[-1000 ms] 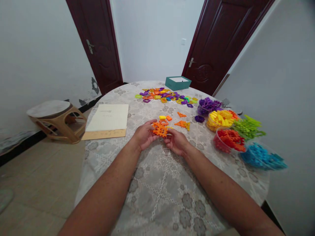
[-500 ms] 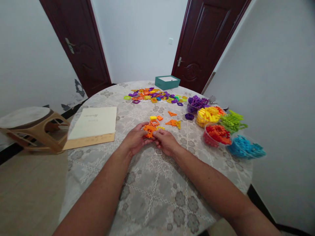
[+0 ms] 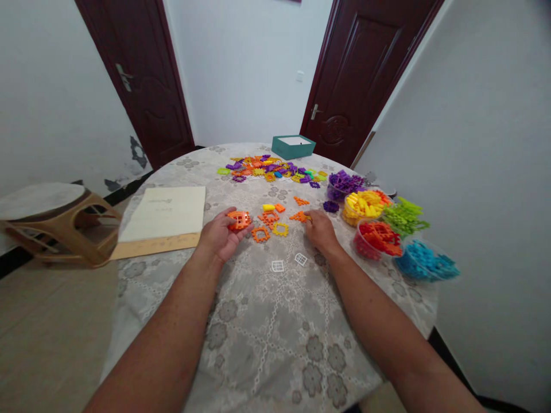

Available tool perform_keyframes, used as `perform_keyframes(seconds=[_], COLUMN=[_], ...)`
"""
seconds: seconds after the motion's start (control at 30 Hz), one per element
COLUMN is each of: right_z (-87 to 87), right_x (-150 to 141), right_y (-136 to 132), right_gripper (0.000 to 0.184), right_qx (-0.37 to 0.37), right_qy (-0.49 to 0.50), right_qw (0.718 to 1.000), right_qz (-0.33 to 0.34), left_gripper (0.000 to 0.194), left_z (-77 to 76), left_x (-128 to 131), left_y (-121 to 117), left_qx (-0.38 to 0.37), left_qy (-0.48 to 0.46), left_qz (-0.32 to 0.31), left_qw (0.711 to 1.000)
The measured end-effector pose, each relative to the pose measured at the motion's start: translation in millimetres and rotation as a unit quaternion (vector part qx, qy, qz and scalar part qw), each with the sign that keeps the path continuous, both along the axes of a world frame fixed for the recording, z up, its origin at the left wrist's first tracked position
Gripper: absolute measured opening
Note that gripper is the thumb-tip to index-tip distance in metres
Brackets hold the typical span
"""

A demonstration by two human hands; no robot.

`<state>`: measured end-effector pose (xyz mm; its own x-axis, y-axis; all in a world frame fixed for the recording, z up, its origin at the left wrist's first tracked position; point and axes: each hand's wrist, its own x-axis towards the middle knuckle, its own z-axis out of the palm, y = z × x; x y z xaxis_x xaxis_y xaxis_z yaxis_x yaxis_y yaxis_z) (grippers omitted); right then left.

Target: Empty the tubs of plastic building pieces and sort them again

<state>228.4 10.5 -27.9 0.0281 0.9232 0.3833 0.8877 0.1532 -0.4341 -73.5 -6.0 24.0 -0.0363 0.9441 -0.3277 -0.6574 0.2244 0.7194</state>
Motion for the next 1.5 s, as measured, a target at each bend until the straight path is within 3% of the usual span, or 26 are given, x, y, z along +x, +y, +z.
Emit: perform_keyframes(seconds=[0.2, 0.37, 0.6, 0.73, 0.83, 0.9, 1.0, 1.1, 1.2, 1.3, 1.4, 1.5], right_z=[-0.5, 1.3, 3.9, 7.2, 15.6, 23.7, 33.1, 33.1, 27.0, 23.2, 21.8, 16.5], right_x=[10, 16, 18, 12, -2, -19, -52, -87, -110, -113, -96, -65], right_y=[20, 25, 8, 5, 3, -4, -20, -35, -43, -42, -31, -16], right_gripper=[0.063, 0.053, 0.045, 0.042, 0.037, 0.036, 0.040, 0.039, 0.026, 0.026, 0.029, 0.040], right_qx=[-0.062, -0.114, -0.100, -0.023, 0.060, 0.096, 0.116, 0.113, 0.105, 0.109, 0.125, 0.089], right_qy=[-0.147, -0.168, -0.159, -0.104, -0.030, 0.013, 0.033, 0.019, 0.004, 0.009, 0.023, -0.026], right_qw=[0.986, 0.979, 0.982, 0.994, 0.995, 0.987, 0.964, 0.953, 0.957, 0.955, 0.964, 0.986], right_qz=[-0.041, -0.029, 0.018, 0.036, 0.069, 0.127, 0.237, 0.279, 0.269, 0.276, 0.234, 0.136], left_gripper=[0.057, 0.055, 0.052, 0.042, 0.033, 0.026, 0.022, 0.032, 0.048, 0.055, 0.052, 0.048], left_z=[3.0, 5.1, 6.6, 6.6, 6.3, 6.4, 6.7, 5.5, 3.4, 2.5, 2.6, 2.7], left_x=[2, 1, 1, 2, 3, 5, 9, 14, 19, 21, 20, 17], left_y=[-3, -4, -4, -5, -6, -8, -12, -16, -19, -19, -16, -12], left_qx=[-0.003, -0.006, -0.010, -0.011, -0.016, -0.019, -0.005, 0.020, 0.033, 0.045, 0.036, 0.008], left_qy=[0.002, 0.003, 0.004, 0.008, 0.006, 0.006, 0.000, 0.007, 0.047, 0.066, 0.057, 0.053], left_qz=[-0.003, -0.005, -0.005, -0.027, -0.053, -0.069, -0.104, -0.131, -0.127, -0.123, -0.107, -0.077], left_qw=[1.000, 1.000, 1.000, 1.000, 0.998, 0.997, 0.995, 0.991, 0.990, 0.989, 0.992, 0.996])
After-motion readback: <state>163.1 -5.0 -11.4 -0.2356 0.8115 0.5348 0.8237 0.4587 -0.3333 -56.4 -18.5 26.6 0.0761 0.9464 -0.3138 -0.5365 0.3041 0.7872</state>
